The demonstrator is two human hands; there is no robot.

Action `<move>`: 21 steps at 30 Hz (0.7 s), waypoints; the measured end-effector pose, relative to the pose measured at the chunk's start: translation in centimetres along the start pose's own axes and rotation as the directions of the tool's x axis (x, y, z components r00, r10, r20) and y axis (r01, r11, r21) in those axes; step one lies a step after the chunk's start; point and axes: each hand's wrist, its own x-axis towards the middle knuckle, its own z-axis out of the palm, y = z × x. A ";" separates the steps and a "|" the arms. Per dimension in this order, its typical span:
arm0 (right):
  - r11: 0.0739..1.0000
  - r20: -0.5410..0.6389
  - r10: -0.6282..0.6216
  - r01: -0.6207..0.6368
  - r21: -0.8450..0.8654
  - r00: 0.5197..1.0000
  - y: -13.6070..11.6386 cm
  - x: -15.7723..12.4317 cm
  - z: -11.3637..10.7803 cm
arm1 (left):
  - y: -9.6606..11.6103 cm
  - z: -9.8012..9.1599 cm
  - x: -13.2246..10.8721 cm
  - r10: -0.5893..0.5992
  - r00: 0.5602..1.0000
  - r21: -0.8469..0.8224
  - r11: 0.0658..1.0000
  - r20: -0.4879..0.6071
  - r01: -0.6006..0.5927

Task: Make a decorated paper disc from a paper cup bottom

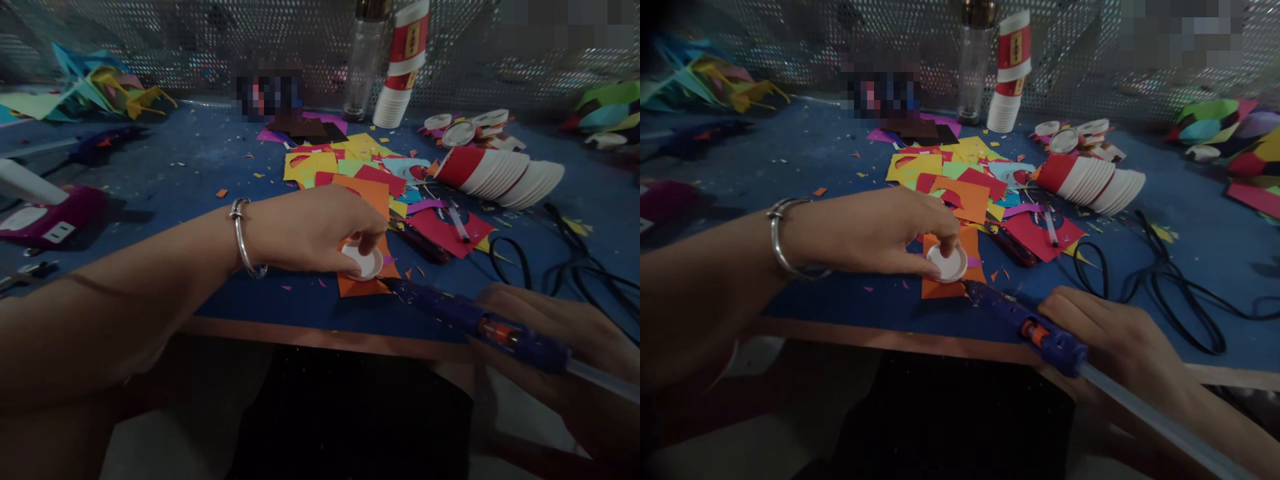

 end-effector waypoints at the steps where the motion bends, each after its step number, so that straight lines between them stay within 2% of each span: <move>1: 0.999 0.018 -0.028 0.028 0.035 0.999 -0.2 0.1 0.0 | 0.0 0.0 0.0 0.001 1.000 0.001 1.000 -0.003 -0.001; 4: 0.987 0.064 -0.064 0.054 0.151 0.996 -0.7 0.4 -0.3 | 0.0 0.0 0.0 0.002 1.000 -0.003 1.000 -0.002 -0.002; 6: 0.984 0.062 -0.076 0.064 0.169 0.995 -0.8 0.5 -0.3 | 0.1 0.0 0.0 -0.003 1.000 0.000 1.000 0.000 0.003; 12: 0.974 -0.012 -0.223 0.223 0.044 0.975 -0.9 0.9 0.1 | 0.0 -0.1 0.2 0.014 1.000 0.028 1.000 -0.003 -0.014; 17: 0.971 -0.014 -0.235 0.234 -0.052 0.972 -2.1 1.5 0.4 | -0.2 -0.1 0.6 0.030 0.999 0.065 0.997 -0.017 -0.028; 21: 0.966 -0.053 -0.243 0.236 -0.100 0.969 -3.1 1.9 0.7 | -0.2 -0.2 0.9 0.000 1.000 0.036 0.999 0.015 -0.001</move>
